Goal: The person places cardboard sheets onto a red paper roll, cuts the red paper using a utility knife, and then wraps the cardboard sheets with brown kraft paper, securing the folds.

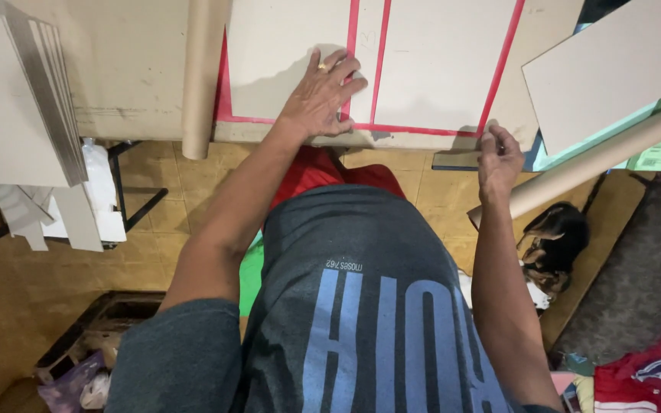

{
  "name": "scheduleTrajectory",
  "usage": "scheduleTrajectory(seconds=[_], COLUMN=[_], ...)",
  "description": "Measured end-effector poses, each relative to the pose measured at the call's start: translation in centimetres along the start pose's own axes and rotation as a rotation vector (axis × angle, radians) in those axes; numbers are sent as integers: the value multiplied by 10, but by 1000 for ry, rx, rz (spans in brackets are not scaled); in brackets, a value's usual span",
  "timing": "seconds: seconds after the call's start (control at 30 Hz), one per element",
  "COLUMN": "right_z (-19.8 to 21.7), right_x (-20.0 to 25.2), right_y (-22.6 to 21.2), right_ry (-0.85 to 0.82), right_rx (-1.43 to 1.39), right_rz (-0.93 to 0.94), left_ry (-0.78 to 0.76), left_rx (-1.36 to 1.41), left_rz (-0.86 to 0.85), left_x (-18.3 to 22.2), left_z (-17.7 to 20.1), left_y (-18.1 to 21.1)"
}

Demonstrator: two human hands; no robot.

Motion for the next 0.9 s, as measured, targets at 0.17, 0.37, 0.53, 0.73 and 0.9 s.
scheduleTrajectory(seconds=[0.17, 0.37, 0.53, 0.73, 0.9], right_z=[0, 2, 2, 5, -1], right_x=[-1, -5, -4, -6, -12], right_y=[3, 10, 3, -7, 2], right_ry=[7, 20, 7, -74, -51], right_rx=[-60, -60, -46, -35, 101], right_rz=[15, 26, 12, 266, 91], left_ry=[0, 23, 50, -11, -71], left_rx=[12, 31, 37, 83, 73], left_rz=[2, -10, -9, 84, 108], left_x=[1, 0, 1, -6, -4], left_z=[0, 0, 3, 6, 0], left_y=[1, 0, 1, 15, 22])
Point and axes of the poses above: each hand's wrist, its own x-axis away from the middle knuckle, its own z-axis out of the back of the hand, y = z × x, the point moved 4 cm from there along -x, towards the middle knuckle, and after that the axes turned 10 degrees about -x, right-handed, at the moved point
